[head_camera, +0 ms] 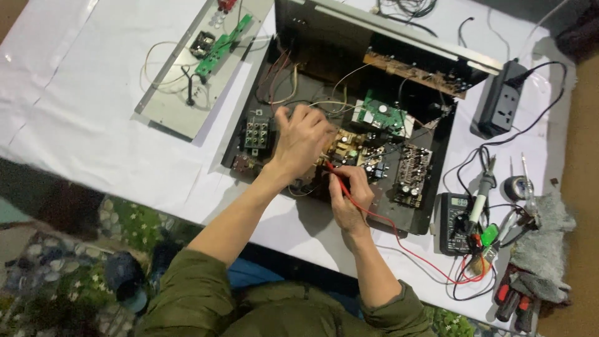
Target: The person uses a multimeter to test various points on an exposed circuit board inside an electronic device. They move the probes across different components and wires while monitoring the multimeter's display.
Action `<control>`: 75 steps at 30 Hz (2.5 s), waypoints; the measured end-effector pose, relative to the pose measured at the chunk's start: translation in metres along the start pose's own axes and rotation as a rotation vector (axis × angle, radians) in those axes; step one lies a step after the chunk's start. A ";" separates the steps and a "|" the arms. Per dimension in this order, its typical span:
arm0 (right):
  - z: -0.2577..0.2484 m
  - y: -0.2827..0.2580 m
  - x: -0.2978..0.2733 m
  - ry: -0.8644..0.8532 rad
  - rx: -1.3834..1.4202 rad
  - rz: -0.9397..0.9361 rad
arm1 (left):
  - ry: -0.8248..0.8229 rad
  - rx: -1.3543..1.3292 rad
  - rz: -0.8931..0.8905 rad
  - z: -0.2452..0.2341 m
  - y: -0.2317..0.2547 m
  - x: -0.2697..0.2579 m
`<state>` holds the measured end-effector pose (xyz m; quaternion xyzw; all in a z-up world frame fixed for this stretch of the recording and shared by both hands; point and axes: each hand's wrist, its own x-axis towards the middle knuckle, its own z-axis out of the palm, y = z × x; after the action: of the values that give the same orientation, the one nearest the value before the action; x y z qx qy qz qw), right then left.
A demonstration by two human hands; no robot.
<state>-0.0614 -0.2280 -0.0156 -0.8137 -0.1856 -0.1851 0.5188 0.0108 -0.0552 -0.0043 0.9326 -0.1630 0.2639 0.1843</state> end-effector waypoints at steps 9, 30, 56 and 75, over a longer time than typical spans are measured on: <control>0.006 0.003 -0.002 -0.028 -0.040 -0.055 | 0.064 -0.128 -0.087 -0.022 0.004 -0.043; 0.014 0.002 -0.001 -0.014 -0.103 -0.194 | 0.196 -0.180 -0.153 -0.009 0.013 -0.070; 0.014 -0.005 0.000 -0.036 -0.095 -0.175 | 0.180 -0.172 -0.120 -0.020 0.002 -0.066; 0.013 -0.005 0.000 -0.072 -0.069 -0.185 | 0.175 -0.172 -0.127 -0.020 0.001 -0.065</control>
<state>-0.0627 -0.2147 -0.0171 -0.8167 -0.2717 -0.2092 0.4641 -0.0509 -0.0342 -0.0246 0.8952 -0.1092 0.3172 0.2935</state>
